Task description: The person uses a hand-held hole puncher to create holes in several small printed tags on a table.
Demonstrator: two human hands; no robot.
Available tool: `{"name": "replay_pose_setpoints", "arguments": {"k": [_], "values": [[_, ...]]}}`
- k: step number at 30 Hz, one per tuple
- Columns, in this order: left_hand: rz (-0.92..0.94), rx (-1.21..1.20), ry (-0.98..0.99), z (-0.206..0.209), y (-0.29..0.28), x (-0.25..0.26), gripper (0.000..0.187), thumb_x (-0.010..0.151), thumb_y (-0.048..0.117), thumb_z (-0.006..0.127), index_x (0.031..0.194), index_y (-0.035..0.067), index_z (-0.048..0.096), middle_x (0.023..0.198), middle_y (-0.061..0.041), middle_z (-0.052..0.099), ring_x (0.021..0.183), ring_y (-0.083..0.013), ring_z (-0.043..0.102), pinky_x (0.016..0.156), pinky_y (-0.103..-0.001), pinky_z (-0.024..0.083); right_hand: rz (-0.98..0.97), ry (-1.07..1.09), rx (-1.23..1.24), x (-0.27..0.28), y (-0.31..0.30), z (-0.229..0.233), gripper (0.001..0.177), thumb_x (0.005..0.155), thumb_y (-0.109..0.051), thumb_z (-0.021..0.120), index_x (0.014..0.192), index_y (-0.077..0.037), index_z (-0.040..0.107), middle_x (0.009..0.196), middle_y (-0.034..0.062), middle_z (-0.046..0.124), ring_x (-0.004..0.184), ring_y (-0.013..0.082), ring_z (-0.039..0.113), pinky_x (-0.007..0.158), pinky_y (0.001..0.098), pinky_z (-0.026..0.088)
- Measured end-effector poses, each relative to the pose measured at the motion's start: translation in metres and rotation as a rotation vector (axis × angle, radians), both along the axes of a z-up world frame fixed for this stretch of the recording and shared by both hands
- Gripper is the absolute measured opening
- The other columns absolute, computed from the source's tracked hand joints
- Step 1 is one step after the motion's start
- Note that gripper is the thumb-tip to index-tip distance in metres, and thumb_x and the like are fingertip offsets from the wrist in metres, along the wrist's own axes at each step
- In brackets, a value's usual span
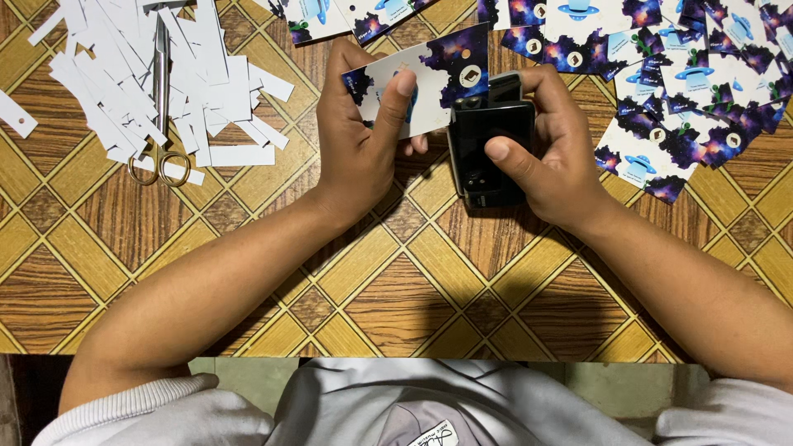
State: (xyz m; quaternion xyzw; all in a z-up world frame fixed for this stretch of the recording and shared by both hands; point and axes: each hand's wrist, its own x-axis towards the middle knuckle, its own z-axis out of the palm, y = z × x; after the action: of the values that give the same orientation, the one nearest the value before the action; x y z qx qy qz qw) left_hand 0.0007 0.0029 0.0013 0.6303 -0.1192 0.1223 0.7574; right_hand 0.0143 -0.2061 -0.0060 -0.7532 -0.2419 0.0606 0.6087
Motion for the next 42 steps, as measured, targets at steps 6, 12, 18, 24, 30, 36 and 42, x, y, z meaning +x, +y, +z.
{"name": "replay_pose_setpoints", "arguments": {"k": [6,12,18,24,30,36,42], "values": [[0.003,0.048,-0.002,0.002,0.0,-0.001,0.028,0.102,0.031,0.051,0.095,0.012,0.032,0.078,-0.008,0.051,0.051,-0.0196,0.065,0.036,-0.021,0.046,0.004,0.189,0.107,0.002,0.0,-0.001,0.048,0.091,-0.046,0.063,0.118,-0.011,0.044,0.105,0.0056,0.057,0.088,0.0178,0.064,0.066,0.0283,0.062],[0.006,0.049,0.026,0.003,-0.001,0.002,0.025,0.102,0.027,0.051,0.096,0.012,0.032,0.085,-0.006,0.044,0.055,-0.0139,0.058,0.043,-0.022,0.058,-0.005,0.239,0.089,0.005,0.0,-0.001,0.044,0.092,-0.045,0.061,0.117,-0.012,0.046,0.106,0.0007,0.056,0.093,0.0116,0.06,0.076,0.0255,0.055],[0.012,0.042,0.078,0.0,-0.001,0.004,0.027,0.101,0.031,0.052,0.096,0.014,0.031,0.08,-0.006,0.05,0.048,-0.0163,0.06,0.036,-0.021,0.046,-0.013,0.238,0.084,0.005,0.0,-0.003,0.041,0.094,-0.042,0.062,0.117,-0.012,0.046,0.102,-0.0012,0.056,0.088,0.0097,0.06,0.073,0.0244,0.055],[0.008,0.024,0.046,0.001,-0.002,0.002,0.027,0.102,0.031,0.051,0.096,0.015,0.03,0.076,-0.006,0.051,0.049,-0.0171,0.061,0.038,-0.022,0.047,0.005,0.174,0.07,0.004,0.002,0.0,0.042,0.094,-0.041,0.061,0.118,-0.01,0.045,0.104,0.0017,0.054,0.088,0.0112,0.058,0.071,0.0242,0.055],[-0.003,0.055,-0.017,0.001,0.0,0.0,0.025,0.104,0.029,0.05,0.096,0.014,0.031,0.074,-0.009,0.058,0.052,-0.0177,0.064,0.039,-0.021,0.047,-0.001,0.05,0.036,0.001,0.0,0.0,0.044,0.093,-0.041,0.061,0.119,-0.01,0.044,0.103,0.0026,0.05,0.089,0.0129,0.056,0.07,0.0236,0.052],[-0.041,-0.016,-0.101,-0.002,0.002,-0.001,0.027,0.104,0.027,0.052,0.097,0.012,0.031,0.085,-0.012,0.053,0.054,-0.022,0.065,0.039,-0.023,0.048,-0.049,-0.146,-0.049,-0.001,-0.004,-0.005,0.048,0.092,-0.043,0.061,0.119,-0.006,0.045,0.112,0.0079,0.049,0.099,0.0206,0.056,0.073,0.0269,0.05],[-0.065,-0.059,-0.19,-0.005,0.001,0.0,0.023,0.105,0.021,0.051,0.097,0.011,0.031,0.086,-0.012,0.051,0.054,-0.0214,0.062,0.045,-0.025,0.043,-0.075,-0.183,-0.054,-0.006,-0.008,-0.009,0.044,0.093,-0.039,0.062,0.118,-0.007,0.044,0.108,0.0065,0.05,0.089,0.0165,0.054,0.068,0.0257,0.048]]}}
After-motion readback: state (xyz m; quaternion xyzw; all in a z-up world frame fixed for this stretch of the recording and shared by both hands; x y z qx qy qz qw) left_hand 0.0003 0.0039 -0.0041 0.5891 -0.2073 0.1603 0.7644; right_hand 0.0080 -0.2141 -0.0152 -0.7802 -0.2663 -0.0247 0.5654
